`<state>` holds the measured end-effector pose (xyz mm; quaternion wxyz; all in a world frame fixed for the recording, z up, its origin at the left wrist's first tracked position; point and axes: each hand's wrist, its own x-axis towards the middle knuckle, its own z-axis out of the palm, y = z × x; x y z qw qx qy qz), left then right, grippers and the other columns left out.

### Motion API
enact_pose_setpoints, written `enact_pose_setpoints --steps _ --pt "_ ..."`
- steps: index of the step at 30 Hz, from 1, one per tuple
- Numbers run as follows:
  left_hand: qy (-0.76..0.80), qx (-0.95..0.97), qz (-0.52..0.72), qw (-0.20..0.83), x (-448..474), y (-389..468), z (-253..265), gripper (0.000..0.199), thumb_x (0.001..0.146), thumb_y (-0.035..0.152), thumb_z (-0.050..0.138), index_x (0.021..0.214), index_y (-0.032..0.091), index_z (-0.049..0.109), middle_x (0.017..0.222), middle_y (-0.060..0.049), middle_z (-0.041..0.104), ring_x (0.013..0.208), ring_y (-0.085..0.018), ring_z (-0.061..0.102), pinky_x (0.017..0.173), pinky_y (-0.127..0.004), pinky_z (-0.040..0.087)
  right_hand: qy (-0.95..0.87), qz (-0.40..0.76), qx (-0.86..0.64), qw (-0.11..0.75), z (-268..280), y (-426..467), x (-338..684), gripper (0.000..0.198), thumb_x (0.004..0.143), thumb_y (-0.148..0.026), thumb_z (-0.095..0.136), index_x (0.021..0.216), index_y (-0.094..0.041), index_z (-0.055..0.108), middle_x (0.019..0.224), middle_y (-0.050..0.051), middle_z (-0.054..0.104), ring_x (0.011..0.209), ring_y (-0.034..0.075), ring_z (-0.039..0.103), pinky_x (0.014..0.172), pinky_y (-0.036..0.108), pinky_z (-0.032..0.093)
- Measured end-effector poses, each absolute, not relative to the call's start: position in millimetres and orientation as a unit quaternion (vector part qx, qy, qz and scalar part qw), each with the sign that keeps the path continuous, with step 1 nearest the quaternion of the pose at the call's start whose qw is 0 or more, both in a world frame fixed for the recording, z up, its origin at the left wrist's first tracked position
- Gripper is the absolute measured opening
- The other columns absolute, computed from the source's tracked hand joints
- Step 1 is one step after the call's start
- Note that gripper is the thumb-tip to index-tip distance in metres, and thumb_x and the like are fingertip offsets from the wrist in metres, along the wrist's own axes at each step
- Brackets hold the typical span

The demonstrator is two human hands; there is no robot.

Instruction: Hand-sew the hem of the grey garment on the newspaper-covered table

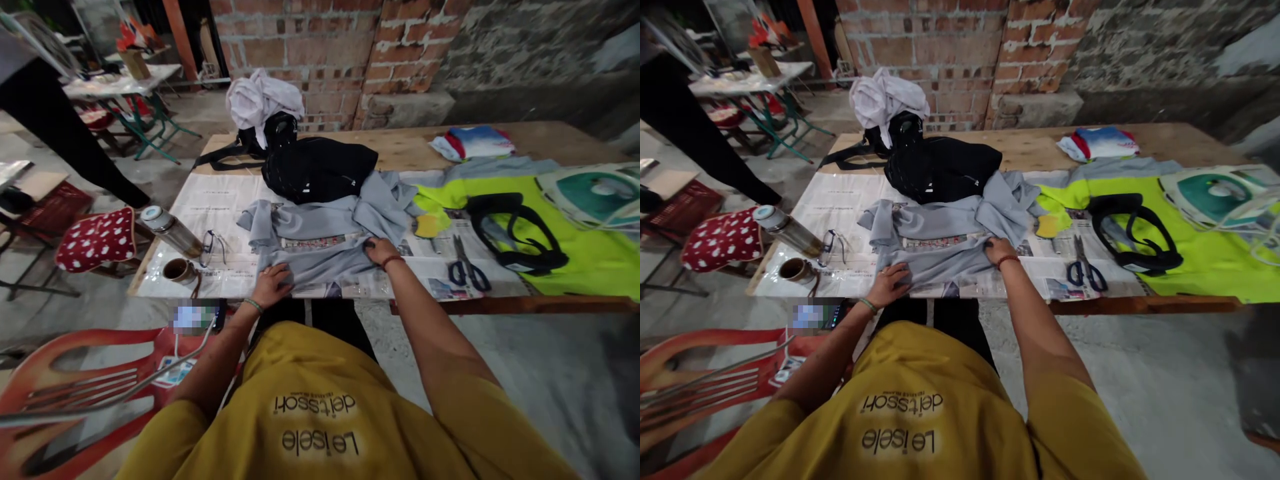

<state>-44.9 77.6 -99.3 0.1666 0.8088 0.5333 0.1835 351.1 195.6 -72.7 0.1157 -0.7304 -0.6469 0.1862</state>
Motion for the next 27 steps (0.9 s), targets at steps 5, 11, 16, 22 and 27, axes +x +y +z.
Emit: enact_pose_setpoints --steps 5,11,16,22,27 --pt "0.456 0.829 0.223 0.235 -63 86 -97 0.033 0.092 0.038 0.066 0.118 0.021 0.076 0.140 -0.015 0.064 0.126 -0.030 0.061 0.110 -0.047 0.044 -0.620 0.293 -0.687 0.242 -58 160 365 0.035 0.088 -0.027 0.056 0.116 -0.019 0.075 0.098 0.007 0.075 0.071 0.017 0.068 0.072 0.033 0.059" --pt "0.447 0.854 0.162 0.214 -64 77 -92 0.054 0.076 0.047 0.083 0.124 0.025 0.074 0.147 -0.014 0.058 0.132 -0.037 0.054 0.112 -0.054 0.040 -0.767 0.151 -0.545 0.303 -67 81 360 0.022 0.086 -0.031 0.060 0.098 -0.022 0.076 0.104 0.009 0.074 0.104 0.025 0.065 0.100 0.044 0.051" --pt "0.453 0.868 0.109 0.172 -64 76 -94 0.058 0.075 0.037 0.082 0.131 0.026 0.069 0.151 -0.015 0.055 0.134 -0.039 0.050 0.110 -0.054 0.041 -0.829 0.143 -0.493 0.222 -90 74 355 0.021 0.085 -0.021 0.058 0.095 -0.024 0.076 0.106 0.009 0.073 0.106 0.026 0.062 0.100 0.047 0.048" --pt "0.421 0.874 0.148 0.192 -79 83 -97 0.051 0.077 0.043 0.082 0.124 0.024 0.073 0.141 -0.015 0.062 0.130 -0.036 0.056 0.110 -0.052 0.043 -0.788 0.137 -0.543 0.257 -117 80 373 0.024 0.092 -0.021 0.046 0.090 -0.022 0.071 0.099 0.011 0.070 0.101 0.026 0.061 0.098 0.047 0.049" --pt "0.404 0.878 0.158 0.203 -83 84 -95 0.048 0.077 0.043 0.081 0.122 0.025 0.075 0.141 -0.014 0.062 0.129 -0.035 0.056 0.111 -0.052 0.043 -0.782 0.122 -0.538 0.289 -116 66 371 0.024 0.095 -0.030 0.048 0.098 -0.021 0.070 0.110 0.013 0.070 0.113 0.028 0.060 0.105 0.050 0.047"
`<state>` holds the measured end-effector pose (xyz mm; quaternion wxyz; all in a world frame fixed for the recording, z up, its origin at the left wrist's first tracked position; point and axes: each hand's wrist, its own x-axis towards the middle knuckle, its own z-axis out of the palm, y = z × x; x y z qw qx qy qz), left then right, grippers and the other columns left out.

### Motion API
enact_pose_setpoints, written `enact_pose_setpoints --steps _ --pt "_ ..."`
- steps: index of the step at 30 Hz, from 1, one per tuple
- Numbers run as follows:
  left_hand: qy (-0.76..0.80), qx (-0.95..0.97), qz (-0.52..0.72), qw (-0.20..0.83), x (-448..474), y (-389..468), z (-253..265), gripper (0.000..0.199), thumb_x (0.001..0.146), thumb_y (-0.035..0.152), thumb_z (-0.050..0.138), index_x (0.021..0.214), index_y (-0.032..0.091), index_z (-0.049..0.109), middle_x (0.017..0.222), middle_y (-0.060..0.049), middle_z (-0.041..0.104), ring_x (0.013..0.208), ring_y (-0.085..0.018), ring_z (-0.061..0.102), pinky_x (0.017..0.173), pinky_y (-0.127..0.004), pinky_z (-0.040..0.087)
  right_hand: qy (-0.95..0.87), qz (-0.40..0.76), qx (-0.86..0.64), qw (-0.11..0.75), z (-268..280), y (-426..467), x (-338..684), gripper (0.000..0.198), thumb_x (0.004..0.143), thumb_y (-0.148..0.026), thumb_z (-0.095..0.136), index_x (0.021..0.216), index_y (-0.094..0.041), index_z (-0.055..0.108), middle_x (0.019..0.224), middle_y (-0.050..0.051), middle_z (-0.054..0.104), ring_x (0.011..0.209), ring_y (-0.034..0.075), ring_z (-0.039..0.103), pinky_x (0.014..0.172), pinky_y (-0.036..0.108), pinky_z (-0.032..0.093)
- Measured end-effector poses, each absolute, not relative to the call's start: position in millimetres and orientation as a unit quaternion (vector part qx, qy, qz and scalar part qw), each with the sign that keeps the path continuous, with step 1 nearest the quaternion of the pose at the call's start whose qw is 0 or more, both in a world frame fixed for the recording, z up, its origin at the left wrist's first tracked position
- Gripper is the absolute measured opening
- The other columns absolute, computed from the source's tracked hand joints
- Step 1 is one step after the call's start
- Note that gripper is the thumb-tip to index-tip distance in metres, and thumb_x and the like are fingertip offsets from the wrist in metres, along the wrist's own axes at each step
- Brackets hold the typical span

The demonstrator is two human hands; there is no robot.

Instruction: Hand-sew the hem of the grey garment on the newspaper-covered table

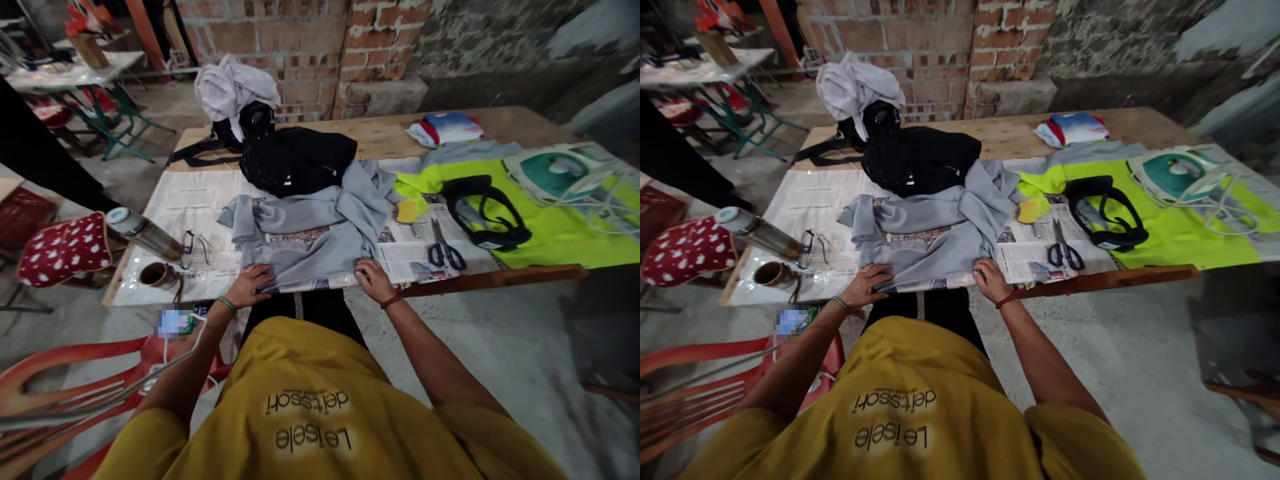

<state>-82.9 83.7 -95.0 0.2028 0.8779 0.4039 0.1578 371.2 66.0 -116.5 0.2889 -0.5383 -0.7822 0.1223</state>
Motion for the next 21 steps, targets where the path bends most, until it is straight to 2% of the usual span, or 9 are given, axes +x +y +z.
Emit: enact_pose_setpoints --steps 4,7,11,15,18,21 --pt "0.416 0.875 0.151 0.199 -79 81 -92 0.040 0.080 0.039 0.078 0.118 0.028 0.076 0.141 -0.012 0.062 0.131 -0.034 0.054 0.111 -0.052 0.043 -0.807 0.109 -0.518 0.264 -105 59 352 0.032 0.090 -0.036 0.060 0.116 -0.022 0.072 0.125 0.013 0.067 0.122 0.029 0.056 0.109 0.050 0.043" --pt "0.422 0.871 0.158 0.197 -75 80 -90 0.033 0.082 0.038 0.075 0.114 0.027 0.078 0.137 -0.012 0.065 0.131 -0.034 0.055 0.111 -0.052 0.043 -0.817 0.109 -0.517 0.231 -102 62 337 0.028 0.087 -0.031 0.063 0.112 -0.025 0.076 0.128 0.011 0.066 0.126 0.030 0.053 0.110 0.049 0.039" --pt "0.418 0.868 0.168 0.208 -74 78 -86 0.025 0.084 0.030 0.071 0.107 0.025 0.079 0.131 -0.011 0.068 0.128 -0.031 0.058 0.112 -0.050 0.045 -0.797 0.146 -0.542 0.222 -108 74 326 0.021 0.092 -0.026 0.056 0.096 -0.024 0.076 0.111 0.009 0.072 0.112 0.026 0.057 0.101 0.044 0.041" --pt "0.437 0.835 0.206 0.265 -80 79 -83 0.026 0.082 0.025 0.064 0.102 0.024 0.080 0.123 -0.010 0.073 0.120 -0.027 0.064 0.111 -0.046 0.049 -0.743 0.201 -0.593 0.236 -107 91 325 0.023 0.093 -0.028 0.051 0.094 -0.022 0.073 0.095 0.007 0.072 0.102 0.024 0.058 0.096 0.040 0.043" --pt "0.514 0.756 0.256 0.315 -85 90 -79 0.024 0.081 0.029 0.061 0.093 0.022 0.081 0.105 -0.008 0.077 0.101 -0.026 0.070 0.099 -0.041 0.056 -0.711 0.253 -0.622 0.206 -100 104 325 0.023 0.093 -0.030 0.051 0.094 -0.022 0.072 0.091 0.006 0.071 0.095 0.023 0.060 0.092 0.037 0.046" --pt "0.599 0.652 0.265 0.382 -88 108 -74 0.023 0.072 0.029 0.065 0.087 0.020 0.080 0.082 -0.005 0.075 0.073 -0.022 0.068 0.073 -0.035 0.058 -0.693 0.287 -0.633 0.192 -94 112 325 0.024 0.093 -0.030 0.050 0.095 -0.021 0.072 0.089 0.005 0.071 0.088 0.021 0.061 0.088 0.034 0.048"
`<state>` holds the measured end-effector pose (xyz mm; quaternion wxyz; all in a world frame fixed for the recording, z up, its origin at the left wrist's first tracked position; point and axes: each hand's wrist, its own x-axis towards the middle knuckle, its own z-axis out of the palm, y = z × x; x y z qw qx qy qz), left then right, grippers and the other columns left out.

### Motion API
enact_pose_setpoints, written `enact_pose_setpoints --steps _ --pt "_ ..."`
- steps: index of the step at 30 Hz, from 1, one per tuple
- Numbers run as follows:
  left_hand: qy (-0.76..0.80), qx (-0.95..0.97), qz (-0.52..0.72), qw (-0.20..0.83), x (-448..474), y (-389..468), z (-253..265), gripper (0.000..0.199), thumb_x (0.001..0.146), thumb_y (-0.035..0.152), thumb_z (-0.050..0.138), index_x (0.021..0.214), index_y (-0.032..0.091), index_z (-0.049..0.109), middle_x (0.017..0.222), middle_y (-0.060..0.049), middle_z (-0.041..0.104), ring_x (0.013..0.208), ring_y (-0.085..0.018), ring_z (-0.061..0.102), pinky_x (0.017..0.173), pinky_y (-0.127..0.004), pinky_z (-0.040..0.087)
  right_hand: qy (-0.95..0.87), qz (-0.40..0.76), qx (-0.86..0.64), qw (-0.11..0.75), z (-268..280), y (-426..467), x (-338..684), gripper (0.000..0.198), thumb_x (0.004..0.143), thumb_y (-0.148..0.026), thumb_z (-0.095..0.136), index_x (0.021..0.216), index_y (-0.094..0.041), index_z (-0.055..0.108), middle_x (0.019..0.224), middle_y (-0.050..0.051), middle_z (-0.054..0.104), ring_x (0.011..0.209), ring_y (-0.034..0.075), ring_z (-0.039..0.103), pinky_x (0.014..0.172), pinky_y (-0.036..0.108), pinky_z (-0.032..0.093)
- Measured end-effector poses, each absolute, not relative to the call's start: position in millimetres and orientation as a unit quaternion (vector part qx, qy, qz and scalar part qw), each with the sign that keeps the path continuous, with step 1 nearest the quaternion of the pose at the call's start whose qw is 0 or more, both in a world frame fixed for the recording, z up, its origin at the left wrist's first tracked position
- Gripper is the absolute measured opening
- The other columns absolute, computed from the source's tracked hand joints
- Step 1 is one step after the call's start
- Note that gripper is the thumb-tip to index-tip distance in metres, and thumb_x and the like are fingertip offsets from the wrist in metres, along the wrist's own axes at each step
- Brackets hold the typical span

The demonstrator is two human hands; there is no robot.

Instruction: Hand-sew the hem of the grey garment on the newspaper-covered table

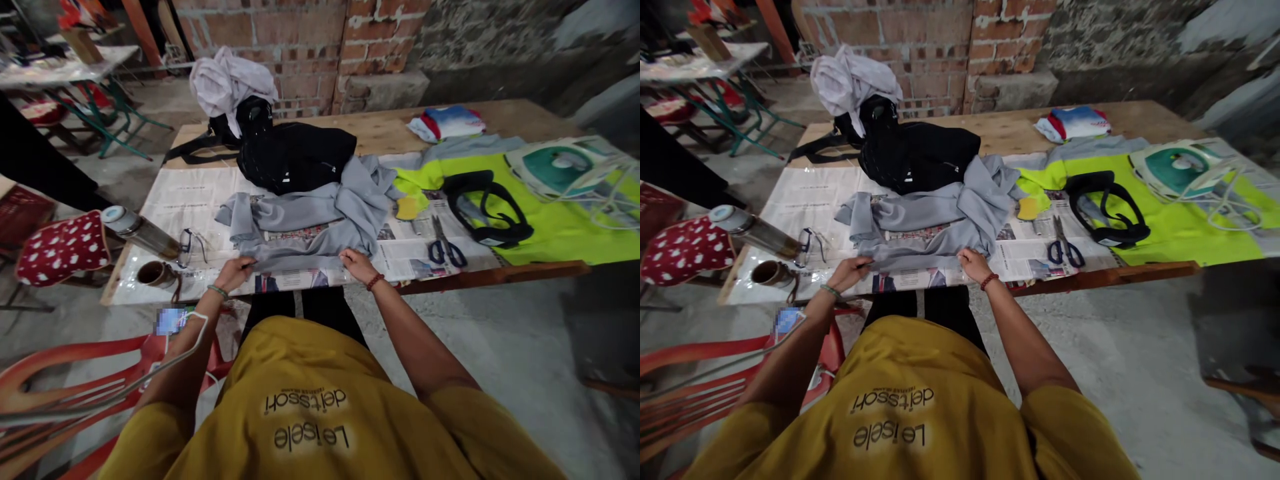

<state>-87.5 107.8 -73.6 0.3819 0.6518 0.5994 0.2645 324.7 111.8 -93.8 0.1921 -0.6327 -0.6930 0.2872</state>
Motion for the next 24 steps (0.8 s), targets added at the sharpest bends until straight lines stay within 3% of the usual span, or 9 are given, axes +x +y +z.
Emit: enact_pose_setpoints --steps 3,6,14,19,24 --pt "0.643 0.565 0.263 0.445 -87 126 -67 0.024 0.066 0.026 0.067 0.085 0.016 0.079 0.064 -0.002 0.067 0.052 -0.017 0.056 0.054 -0.029 0.047 -0.681 0.311 -0.635 0.193 -91 114 325 0.025 0.093 -0.030 0.049 0.096 -0.021 0.071 0.090 0.004 0.072 0.087 0.020 0.063 0.086 0.032 0.049" --pt "0.640 0.534 0.254 0.491 -90 136 -62 0.025 0.067 0.023 0.067 0.089 0.015 0.078 0.065 -0.001 0.067 0.050 -0.014 0.052 0.054 -0.027 0.044 -0.672 0.333 -0.632 0.195 -90 113 326 0.025 0.093 -0.030 0.048 0.097 -0.021 0.071 0.095 0.005 0.073 0.092 0.020 0.064 0.088 0.032 0.050" --pt "0.575 0.429 0.388 0.578 -106 123 -70 0.038 0.052 0.019 0.080 0.089 0.015 0.077 0.085 -0.003 0.076 0.068 -0.013 0.060 0.064 -0.023 0.046 -0.684 0.341 -0.604 0.227 -94 109 333 0.022 0.090 -0.033 0.056 0.095 -0.022 0.074 0.096 0.005 0.074 0.097 0.022 0.064 0.094 0.037 0.050" --pt "0.498 0.410 0.457 0.613 -113 112 -76 0.042 0.055 0.017 0.081 0.097 0.016 0.078 0.096 -0.007 0.079 0.081 -0.018 0.067 0.071 -0.025 0.049 -0.711 0.342 -0.565 0.242 -107 112 338 0.025 0.079 -0.043 0.075 0.097 -0.026 0.079 0.100 0.005 0.075 0.103 0.026 0.063 0.099 0.042 0.046" --pt "0.434 0.410 0.471 0.649 -120 108 -82 0.048 0.058 0.010 0.079 0.106 0.016 0.076 0.107 -0.009 0.079 0.098 -0.021 0.069 0.079 -0.025 0.050 -0.702 0.337 -0.572 0.259 -116 115 339 0.021 0.080 -0.045 0.073 0.087 -0.026 0.080 0.084 0.005 0.071 0.094 0.024 0.063 0.092 0.041 0.047"
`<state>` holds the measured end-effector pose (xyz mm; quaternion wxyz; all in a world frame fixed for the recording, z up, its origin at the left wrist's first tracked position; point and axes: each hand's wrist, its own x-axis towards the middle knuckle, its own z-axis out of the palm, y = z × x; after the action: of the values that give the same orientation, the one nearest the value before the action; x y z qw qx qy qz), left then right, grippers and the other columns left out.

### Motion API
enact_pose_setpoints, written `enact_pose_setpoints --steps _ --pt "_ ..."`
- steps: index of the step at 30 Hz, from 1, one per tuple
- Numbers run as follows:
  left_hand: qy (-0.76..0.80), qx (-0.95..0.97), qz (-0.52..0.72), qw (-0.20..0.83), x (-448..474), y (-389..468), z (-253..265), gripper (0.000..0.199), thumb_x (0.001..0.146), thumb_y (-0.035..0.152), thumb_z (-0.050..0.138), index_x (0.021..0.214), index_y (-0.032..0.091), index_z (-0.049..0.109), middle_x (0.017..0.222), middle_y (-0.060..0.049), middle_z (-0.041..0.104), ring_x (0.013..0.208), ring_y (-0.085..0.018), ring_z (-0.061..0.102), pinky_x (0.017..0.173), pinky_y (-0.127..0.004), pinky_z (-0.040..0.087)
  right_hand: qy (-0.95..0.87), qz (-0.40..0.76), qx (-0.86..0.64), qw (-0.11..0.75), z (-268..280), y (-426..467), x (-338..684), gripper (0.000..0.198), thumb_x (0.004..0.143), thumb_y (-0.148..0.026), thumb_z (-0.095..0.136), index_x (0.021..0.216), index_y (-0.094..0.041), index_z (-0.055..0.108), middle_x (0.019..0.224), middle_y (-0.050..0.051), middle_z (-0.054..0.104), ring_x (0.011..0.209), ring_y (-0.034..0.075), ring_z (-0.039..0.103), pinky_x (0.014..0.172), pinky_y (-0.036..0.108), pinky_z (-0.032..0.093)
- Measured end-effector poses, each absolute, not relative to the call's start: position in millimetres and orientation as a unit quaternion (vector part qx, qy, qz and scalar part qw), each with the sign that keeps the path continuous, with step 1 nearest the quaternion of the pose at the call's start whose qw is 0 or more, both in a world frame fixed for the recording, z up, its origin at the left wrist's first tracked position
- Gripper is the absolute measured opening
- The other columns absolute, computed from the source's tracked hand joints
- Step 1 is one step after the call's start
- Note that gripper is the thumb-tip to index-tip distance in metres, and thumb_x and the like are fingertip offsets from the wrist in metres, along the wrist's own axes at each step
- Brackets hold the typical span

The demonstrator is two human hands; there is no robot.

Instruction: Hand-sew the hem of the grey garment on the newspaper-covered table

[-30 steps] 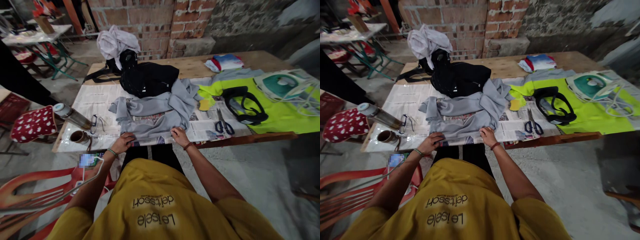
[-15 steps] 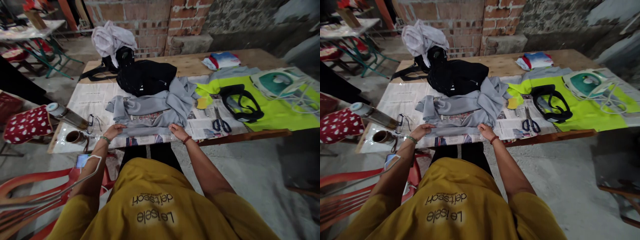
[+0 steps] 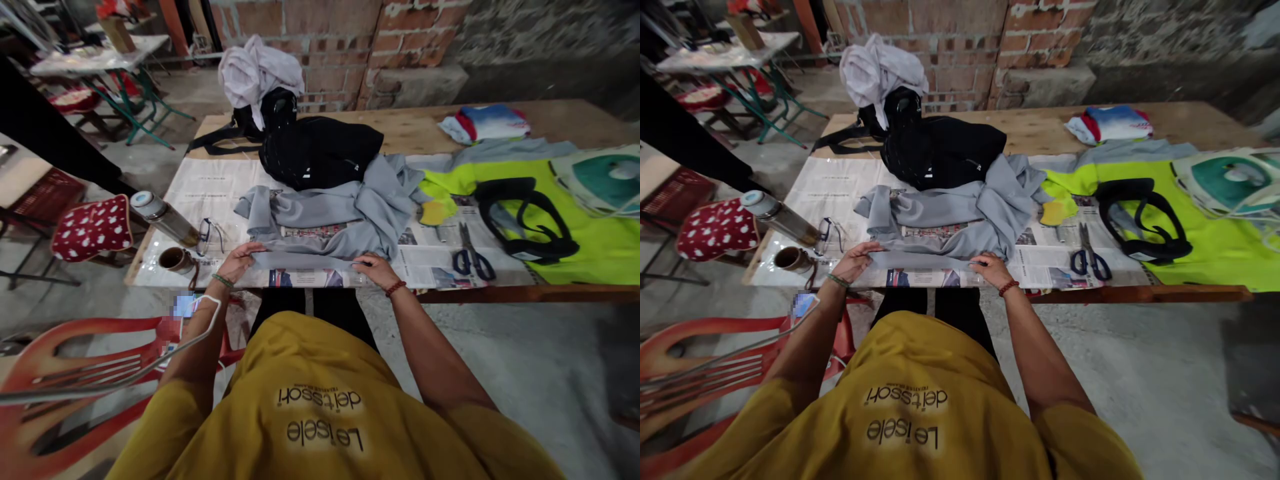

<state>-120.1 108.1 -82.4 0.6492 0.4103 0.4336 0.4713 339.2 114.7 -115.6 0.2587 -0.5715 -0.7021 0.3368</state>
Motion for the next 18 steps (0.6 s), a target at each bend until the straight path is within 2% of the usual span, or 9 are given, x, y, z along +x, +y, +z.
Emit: enact_pose_setpoints --steps 5,8,11,13,18 --pt "0.429 0.458 0.451 0.635 -126 107 -86 0.061 0.062 0.013 0.080 0.122 0.018 0.071 0.119 -0.011 0.075 0.092 -0.020 0.069 0.072 -0.024 0.048 -0.690 0.356 -0.556 0.297 -114 112 339 0.019 0.078 -0.042 0.073 0.085 -0.025 0.079 0.081 0.004 0.069 0.089 0.023 0.062 0.086 0.038 0.048" --pt "0.461 0.517 0.411 0.593 -127 101 -85 0.059 0.064 0.017 0.076 0.123 0.018 0.072 0.106 -0.008 0.078 0.081 -0.019 0.069 0.072 -0.026 0.050 -0.693 0.333 -0.553 0.320 -113 105 337 0.012 0.077 -0.034 0.070 0.080 -0.024 0.077 0.081 0.004 0.068 0.087 0.022 0.061 0.085 0.039 0.048" --pt "0.485 0.609 0.353 0.519 -126 88 -81 0.043 0.072 0.021 0.066 0.114 0.018 0.076 0.090 -0.005 0.078 0.086 -0.022 0.071 0.087 -0.035 0.055 -0.725 0.267 -0.546 0.325 -114 93 335 0.011 0.076 -0.021 0.064 0.077 -0.024 0.075 0.081 0.004 0.067 0.089 0.023 0.060 0.089 0.041 0.047" --pt "0.475 0.679 0.310 0.466 -124 77 -77 0.039 0.076 0.020 0.059 0.109 0.019 0.078 0.088 -0.005 0.078 0.094 -0.023 0.072 0.097 -0.039 0.054 -0.750 0.206 -0.536 0.329 -118 82 334 0.016 0.077 -0.016 0.060 0.077 -0.024 0.074 0.085 0.005 0.068 0.093 0.024 0.060 0.091 0.043 0.047" --pt "0.440 0.819 0.186 0.316 -117 58 -59 0.039 0.074 0.016 0.055 0.103 0.024 0.080 0.107 -0.005 0.080 0.104 -0.024 0.071 0.110 -0.046 0.046 -0.762 0.084 -0.520 0.377 -134 53 330 0.023 0.087 -0.015 0.054 0.087 -0.025 0.075 0.099 0.009 0.069 0.107 0.026 0.060 0.100 0.048 0.047"
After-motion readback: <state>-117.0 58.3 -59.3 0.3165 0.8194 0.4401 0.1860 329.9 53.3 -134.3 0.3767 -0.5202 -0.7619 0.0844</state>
